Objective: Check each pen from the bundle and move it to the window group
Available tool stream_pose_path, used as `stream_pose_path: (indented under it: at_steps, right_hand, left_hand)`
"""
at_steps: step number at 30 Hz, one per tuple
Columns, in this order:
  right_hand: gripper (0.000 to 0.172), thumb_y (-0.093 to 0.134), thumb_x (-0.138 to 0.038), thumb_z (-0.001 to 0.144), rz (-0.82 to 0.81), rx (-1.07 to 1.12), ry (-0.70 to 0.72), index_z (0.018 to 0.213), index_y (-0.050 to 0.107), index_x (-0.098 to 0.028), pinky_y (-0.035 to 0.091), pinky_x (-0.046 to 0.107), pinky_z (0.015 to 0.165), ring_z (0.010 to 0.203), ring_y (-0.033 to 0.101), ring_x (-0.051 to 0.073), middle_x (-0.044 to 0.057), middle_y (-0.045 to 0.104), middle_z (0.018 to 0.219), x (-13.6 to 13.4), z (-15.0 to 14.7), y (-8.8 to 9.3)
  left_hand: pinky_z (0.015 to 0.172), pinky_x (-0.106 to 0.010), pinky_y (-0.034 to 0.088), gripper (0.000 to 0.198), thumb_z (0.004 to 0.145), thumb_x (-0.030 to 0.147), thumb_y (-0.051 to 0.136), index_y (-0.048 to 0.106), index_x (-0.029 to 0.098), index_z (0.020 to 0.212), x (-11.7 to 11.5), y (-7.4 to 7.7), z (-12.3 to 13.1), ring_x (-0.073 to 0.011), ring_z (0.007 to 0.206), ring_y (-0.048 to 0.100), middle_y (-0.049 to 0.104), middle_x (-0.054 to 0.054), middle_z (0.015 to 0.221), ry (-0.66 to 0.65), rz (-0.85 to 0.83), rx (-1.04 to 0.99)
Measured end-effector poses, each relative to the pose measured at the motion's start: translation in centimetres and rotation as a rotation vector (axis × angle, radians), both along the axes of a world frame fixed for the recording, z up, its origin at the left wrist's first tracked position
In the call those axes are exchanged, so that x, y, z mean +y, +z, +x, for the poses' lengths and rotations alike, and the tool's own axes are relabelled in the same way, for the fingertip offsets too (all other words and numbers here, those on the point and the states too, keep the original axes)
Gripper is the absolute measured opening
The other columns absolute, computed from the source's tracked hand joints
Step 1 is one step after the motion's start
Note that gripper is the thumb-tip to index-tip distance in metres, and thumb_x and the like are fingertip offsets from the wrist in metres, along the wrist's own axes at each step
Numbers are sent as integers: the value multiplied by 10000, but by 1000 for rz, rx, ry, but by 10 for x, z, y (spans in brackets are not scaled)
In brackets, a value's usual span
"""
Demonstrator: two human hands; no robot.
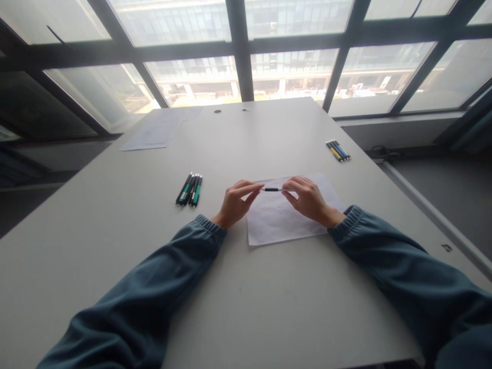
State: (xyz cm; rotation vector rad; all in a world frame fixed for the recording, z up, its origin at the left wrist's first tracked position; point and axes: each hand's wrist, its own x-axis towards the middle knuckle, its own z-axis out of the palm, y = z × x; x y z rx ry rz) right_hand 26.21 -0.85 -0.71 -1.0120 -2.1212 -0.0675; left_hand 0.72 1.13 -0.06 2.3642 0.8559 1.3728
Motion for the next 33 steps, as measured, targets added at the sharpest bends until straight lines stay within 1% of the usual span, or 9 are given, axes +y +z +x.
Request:
stream_pose_path:
  at_steps: [3,10,20,24,29,33]
  right_hand:
    - [81,581,-200,975,0,-12,-9,936,648,-221,460,349,828,868,620,218,51,695,914,1,0,0]
    - [99,571,-191,977,11,-41,10,931,650,-228,453,356,844,887,621,222,56,700,924,0,1,1]
    - [100,568,-187,982,31,-92,8,943,648,-231,419,371,841,904,615,223,55,708,947,0,3,3]
    - [103,555,-219,1001,48,-85,-52,944,640,-234,393,395,867,927,594,232,49,704,951,-1,3,5]
    - [85,574,-196,973,39,-35,-203,967,650,-235,349,451,926,1016,554,270,70,698,1045,1,3,3]
    - [104,568,-180,962,52,-11,-303,983,655,-234,333,471,938,1061,534,289,88,684,1092,3,4,-1]
  left_hand:
    - [828,-321,581,197,976,262,646,773,236,1124,1,-1,0,-169,909,710,767,-73,1016,-18,18,34]
    - [834,-342,584,189,893,341,758,779,224,1041,2,0,-1,-188,897,705,759,-72,971,-8,29,60]
    - [792,-337,575,143,917,353,728,769,216,913,3,0,0,-180,833,694,753,-57,892,24,36,70]
    - [785,-330,563,105,922,307,721,758,212,897,5,-1,-1,-177,831,687,747,-48,882,47,41,80]
    - [788,-339,556,112,935,293,694,747,204,892,7,-3,-3,-182,829,672,735,-49,867,122,35,87]
    - [750,-314,553,127,936,303,687,741,198,888,9,-4,-4,-171,813,664,723,-42,854,162,12,55]
